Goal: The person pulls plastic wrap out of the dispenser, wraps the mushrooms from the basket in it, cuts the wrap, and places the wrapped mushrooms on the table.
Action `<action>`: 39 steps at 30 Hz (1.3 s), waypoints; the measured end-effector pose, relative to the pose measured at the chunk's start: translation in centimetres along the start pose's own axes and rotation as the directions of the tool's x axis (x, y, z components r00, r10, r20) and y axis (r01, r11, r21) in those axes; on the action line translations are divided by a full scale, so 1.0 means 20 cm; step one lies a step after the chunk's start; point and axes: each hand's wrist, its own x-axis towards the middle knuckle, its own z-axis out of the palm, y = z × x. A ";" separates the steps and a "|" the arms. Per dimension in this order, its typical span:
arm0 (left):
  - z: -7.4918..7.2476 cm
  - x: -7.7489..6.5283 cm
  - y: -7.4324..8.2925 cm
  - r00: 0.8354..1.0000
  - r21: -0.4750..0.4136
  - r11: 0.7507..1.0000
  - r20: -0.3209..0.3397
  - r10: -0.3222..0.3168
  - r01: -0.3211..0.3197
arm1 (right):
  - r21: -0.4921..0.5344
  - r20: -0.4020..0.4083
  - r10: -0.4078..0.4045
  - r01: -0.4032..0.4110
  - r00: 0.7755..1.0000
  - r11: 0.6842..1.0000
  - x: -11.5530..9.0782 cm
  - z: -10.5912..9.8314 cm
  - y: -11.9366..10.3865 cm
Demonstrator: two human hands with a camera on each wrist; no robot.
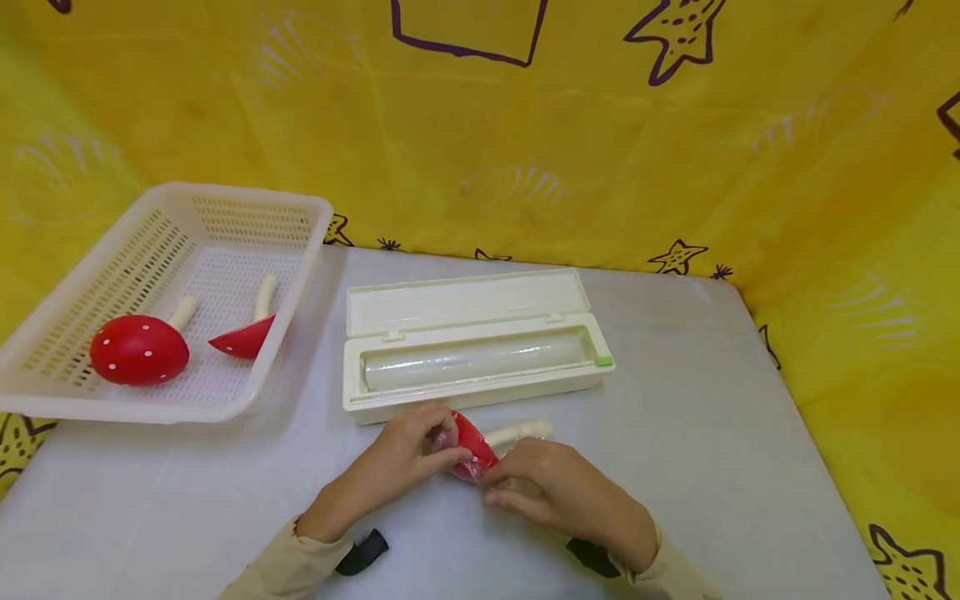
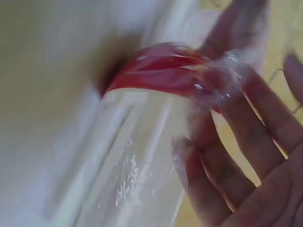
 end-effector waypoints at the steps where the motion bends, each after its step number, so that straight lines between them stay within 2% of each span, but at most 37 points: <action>1: 0.00 0.00 0.00 1.000 -0.007 1.000 0.011 -0.017 0.017 | 0.033 -0.016 0.006 -0.005 1.000 0.999 0.00 0.00 0.00; 3: -0.02 0.00 -0.01 0.998 -0.035 0.998 0.038 -0.050 0.051 | 0.021 -0.076 0.028 -0.027 0.997 0.999 0.00 0.00 0.02; 6: -0.03 0.00 -0.01 0.994 -0.057 0.995 0.078 -0.077 0.081 | -0.103 -0.125 0.116 -0.130 0.985 0.986 0.01 0.01 0.05; 9: -0.04 -0.01 -0.02 0.989 -0.067 0.995 0.128 -0.070 0.079 | -0.266 -0.045 0.239 -0.242 0.970 0.933 0.02 0.04 0.08; 11: -0.05 -0.01 -0.03 0.985 -0.069 0.995 0.161 -0.061 0.073 | -0.328 0.020 0.306 -0.283 0.952 0.901 0.03 0.06 0.09; 13: -0.05 0.00 -0.03 0.980 -0.087 0.993 0.191 -0.060 0.078 | -0.382 0.051 0.339 -0.295 0.940 0.876 0.03 0.07 0.09; 15: -0.05 0.00 -0.04 0.973 -0.107 0.989 0.216 -0.080 0.105 | -0.416 0.047 0.346 -0.296 0.937 0.860 0.05 0.08 0.08; 20: -0.06 0.00 -0.04 0.957 -0.114 0.977 0.249 -0.147 0.179 | -0.472 0.012 0.301 -0.260 0.954 0.842 0.07 0.09 0.06; 25: -0.06 -0.01 -0.04 0.952 -0.100 0.977 0.262 -0.158 0.190 | -0.562 -0.080 0.245 -0.247 0.966 0.789 0.06 0.11 0.06; 27: -0.05 -0.01 -0.04 0.951 -0.087 0.977 0.261 -0.167 0.196 | -0.574 -0.100 0.239 -0.252 0.966 0.779 0.06 0.12 0.06; 28: -0.05 -0.02 -0.04 0.950 -0.080 0.976 0.260 -0.174 0.201 | -0.561 -0.096 0.250 -0.260 0.964 0.786 0.06 0.11 0.06; 30: -0.04 -0.02 -0.03 0.948 -0.075 0.974 0.257 -0.189 0.215 | -0.480 -0.034 0.297 -0.277 0.954 0.832 0.06 0.09 0.06; 32: -0.02 -0.02 -0.02 0.948 -0.048 0.974 0.246 -0.202 0.220 | -0.317 0.068 0.357 -0.319 0.932 0.893 0.04 0.05 0.05; 33: -0.02 -0.02 -0.02 0.949 -0.038 0.975 0.239 -0.204 0.219 | -0.224 0.121 0.386 -0.353 0.915 0.908 0.03 0.02 0.06; 35: -0.01 -0.03 0.00 0.954 -0.021 0.978 0.223 -0.199 0.209 | -0.070 0.210 0.433 -0.428 0.877 0.901 0.02 -0.03 0.06; 36: 0.00 -0.03 0.00 0.958 -0.011 0.980 0.216 -0.190 0.196 | -0.026 0.236 0.440 -0.447 0.866 0.894 0.01 -0.05 0.07; 39: 0.02 -0.03 0.01 0.968 0.009 0.988 0.202 -0.152 0.153 | 0.019 0.276 0.440 -0.463 0.854 0.886 0.00 -0.08 0.10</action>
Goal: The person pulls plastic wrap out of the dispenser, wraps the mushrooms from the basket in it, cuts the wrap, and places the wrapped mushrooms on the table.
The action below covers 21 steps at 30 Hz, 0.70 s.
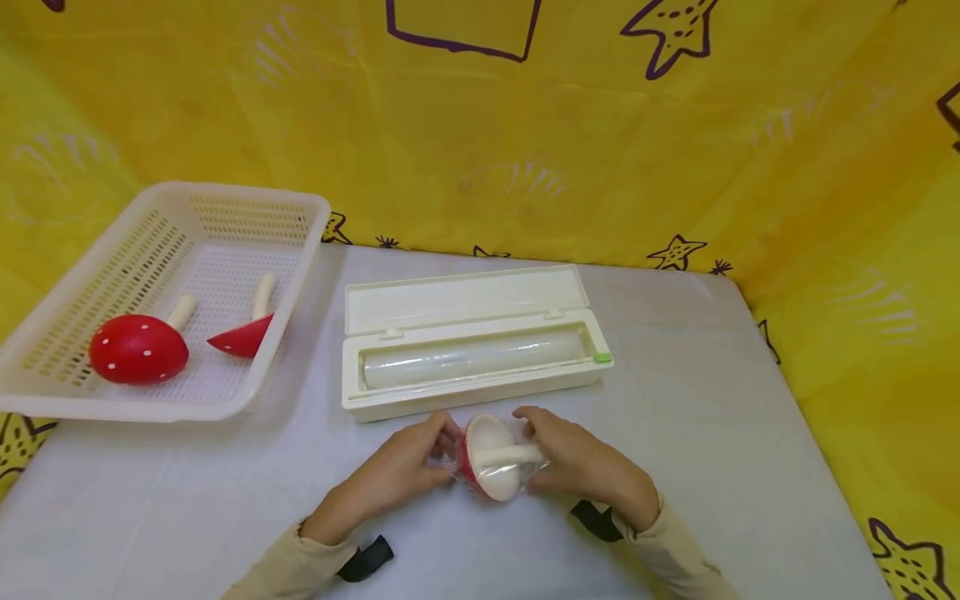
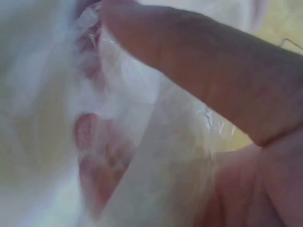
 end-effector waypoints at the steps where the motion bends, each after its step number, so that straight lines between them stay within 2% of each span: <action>1: 0.00 0.00 0.00 1.000 0.000 1.000 -0.002 0.011 -0.011 | -0.005 0.007 -0.005 0.005 1.000 1.000 0.01 0.00 0.01; 4: 0.01 0.00 -0.01 0.999 -0.041 0.999 0.023 0.032 -0.031 | -0.015 0.017 -0.013 0.013 1.000 1.000 0.02 0.02 0.03; 6: 0.01 0.00 -0.01 0.997 -0.117 0.993 0.069 0.029 -0.021 | -0.021 0.003 -0.004 0.004 1.000 1.000 0.03 0.04 0.04; 9: 0.01 0.00 -0.01 0.987 -0.261 0.965 0.158 0.022 0.021 | -0.024 -0.062 0.017 -0.019 0.998 1.000 0.04 0.06 0.04; 12: 0.00 0.00 -0.01 0.982 -0.339 0.940 0.186 0.017 0.048 | 0.004 -0.100 0.022 -0.021 0.995 1.000 0.04 0.06 0.05; 15: 0.03 0.01 -0.01 0.992 -0.294 0.955 0.129 0.005 0.033 | 0.091 -0.067 0.005 0.001 0.998 0.996 0.04 0.05 0.06; 19: 0.07 0.01 -0.02 1.000 -0.140 0.990 0.010 -0.016 0.018 | 0.241 0.040 -0.011 0.001 0.999 0.971 0.03 0.02 0.07; 21: 0.08 0.01 -0.02 0.998 -0.068 0.997 -0.046 -0.032 0.029 | 0.304 0.081 -0.025 0.000 0.996 0.953 0.02 0.00 0.08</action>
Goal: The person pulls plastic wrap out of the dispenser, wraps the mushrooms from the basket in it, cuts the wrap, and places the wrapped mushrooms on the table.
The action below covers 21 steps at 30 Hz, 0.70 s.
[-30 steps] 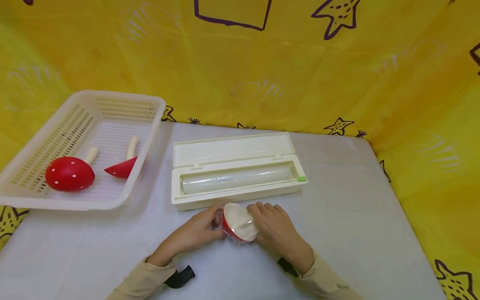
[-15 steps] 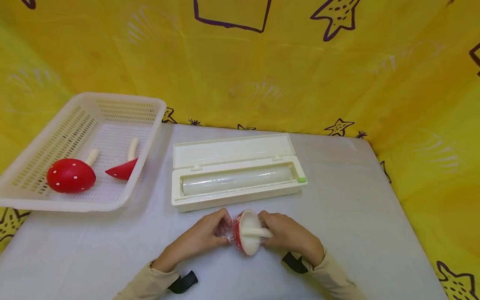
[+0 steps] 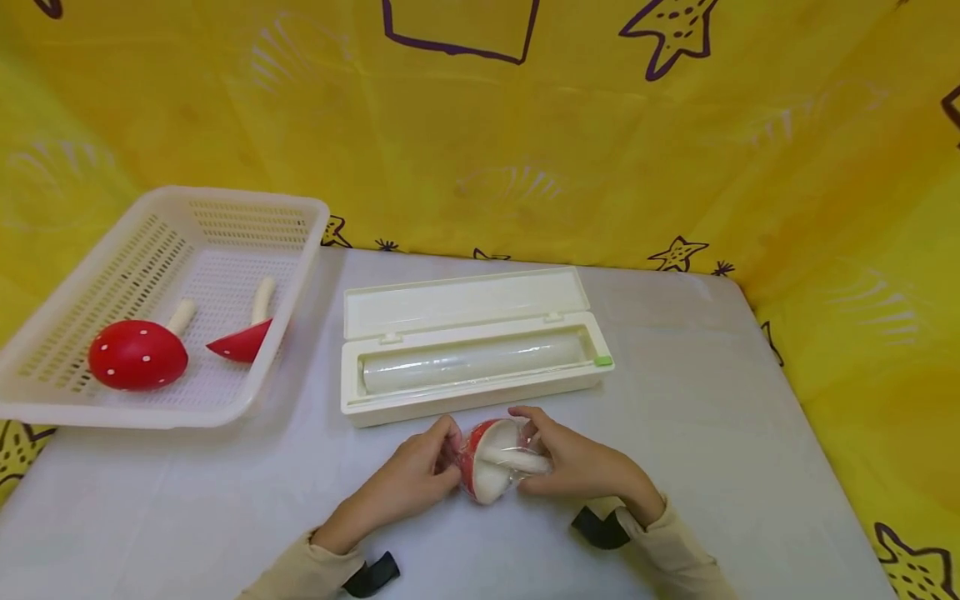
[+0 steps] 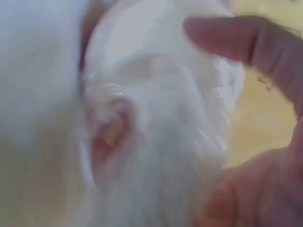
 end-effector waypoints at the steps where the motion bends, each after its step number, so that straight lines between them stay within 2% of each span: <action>1: 0.00 0.00 0.00 1.000 0.032 0.999 -0.022 -0.005 0.006 | 0.030 0.011 0.003 -0.003 1.000 1.000 -0.01 -0.01 0.00; 5: 0.01 0.00 0.01 0.996 0.123 0.992 -0.086 -0.007 0.017 | 0.072 -0.012 -0.020 0.021 1.000 0.997 -0.02 -0.04 0.04; 9: -0.01 0.01 0.03 0.993 0.169 0.986 -0.121 0.014 0.006 | 0.068 -0.067 -0.013 0.018 0.998 0.997 -0.04 -0.06 0.07; 12: -0.05 0.01 0.05 0.988 0.189 0.982 -0.156 0.008 0.022 | 0.081 -0.089 0.001 0.006 0.996 0.997 -0.07 -0.11 0.11; 18: -0.14 -0.02 0.06 0.969 0.236 0.967 -0.244 -0.033 0.092 | 0.135 -0.114 0.042 -0.027 0.993 0.990 -0.18 -0.25 0.25; 21: -0.18 -0.03 0.05 0.959 0.268 0.958 -0.284 -0.023 0.102 | 0.133 -0.137 0.089 -0.071 0.987 0.989 -0.24 -0.32 0.31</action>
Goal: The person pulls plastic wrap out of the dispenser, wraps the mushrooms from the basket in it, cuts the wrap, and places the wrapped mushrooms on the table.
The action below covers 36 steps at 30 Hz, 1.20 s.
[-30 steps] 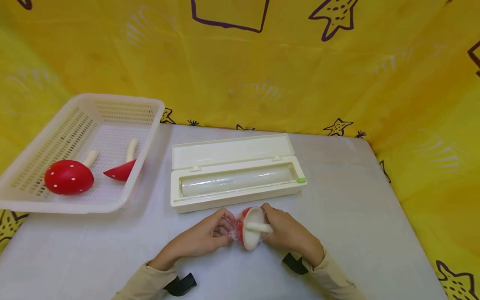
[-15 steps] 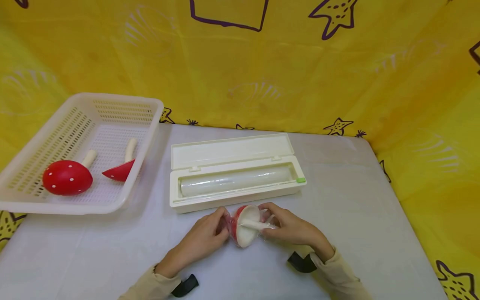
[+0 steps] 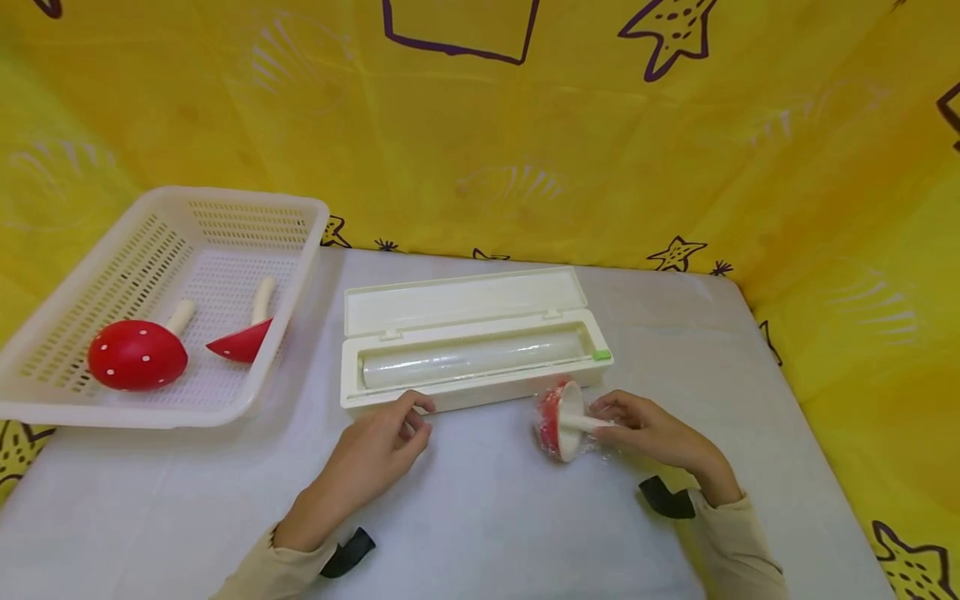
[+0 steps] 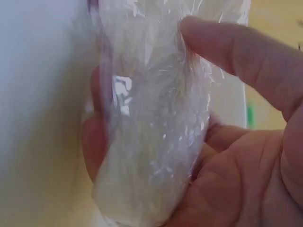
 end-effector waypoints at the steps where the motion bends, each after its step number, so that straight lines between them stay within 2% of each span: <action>1: -0.01 0.00 -0.01 1.000 0.013 1.000 -0.021 0.002 -0.002 | -0.009 -0.015 0.023 -0.023 1.000 1.000 -0.02 -0.03 0.01; 4: -0.04 -0.01 -0.03 0.996 0.049 0.999 -0.087 0.006 -0.002 | -0.058 -0.082 0.068 -0.073 0.994 0.996 -0.07 -0.10 0.05; 8: -0.09 -0.03 -0.07 0.990 0.072 0.996 -0.135 -0.037 0.047 | -0.140 -0.199 0.084 -0.113 0.976 0.984 -0.14 -0.18 0.08; 12: -0.17 -0.04 -0.12 0.981 0.074 0.989 -0.158 -0.116 0.129 | -0.257 -0.333 0.130 -0.223 0.934 0.940 -0.17 -0.22 0.10; 16: -0.23 -0.04 -0.18 0.965 0.073 0.978 -0.192 -0.178 0.195 | -0.323 -0.449 0.175 -0.341 0.876 0.883 -0.17 -0.23 0.07; 18: -0.24 -0.04 -0.20 0.961 0.067 0.976 -0.201 -0.189 0.206 | -0.331 -0.507 0.131 -0.333 0.852 0.883 -0.15 -0.22 0.04; 20: -0.24 -0.04 -0.21 0.962 0.057 0.977 -0.200 -0.188 0.203 | -0.340 -0.574 0.048 -0.292 0.818 0.894 -0.12 -0.19 -0.02; 22: -0.23 -0.03 -0.22 0.964 0.051 0.983 -0.213 -0.162 0.176 | -0.383 -0.619 -0.083 -0.208 0.781 0.900 -0.07 -0.15 -0.07; 24: -0.22 -0.02 -0.22 0.964 0.056 0.992 -0.247 -0.098 0.115 | -0.437 -0.611 -0.221 -0.092 0.760 0.895 -0.02 -0.11 -0.13; 26: -0.20 -0.01 -0.22 0.958 0.082 0.996 -0.287 -0.006 0.030 | -0.484 -0.550 -0.338 0.038 0.764 0.874 0.04 -0.06 -0.17; 27: -0.19 0.00 -0.22 0.953 0.100 0.995 -0.301 0.041 -0.011 | -0.506 -0.505 -0.384 0.096 0.773 0.857 0.07 -0.04 -0.19; 30: -0.18 0.02 -0.22 0.942 0.161 0.982 -0.303 0.147 -0.102 | -0.557 -0.383 -0.455 0.192 0.804 0.808 0.15 0.02 -0.22; 32: -0.17 0.02 -0.22 0.943 0.177 0.977 -0.288 0.167 -0.119 | -0.587 -0.347 -0.461 0.194 0.817 0.786 0.19 0.05 -0.23; 34: -0.18 0.02 -0.21 0.950 0.152 0.982 -0.275 0.147 -0.108 | -0.623 -0.332 -0.462 0.177 0.823 0.762 0.22 0.07 -0.22; 36: -0.18 0.02 -0.21 0.955 0.103 0.991 -0.276 0.106 -0.080 | -0.641 -0.340 -0.467 0.162 0.816 0.750 0.24 0.07 -0.21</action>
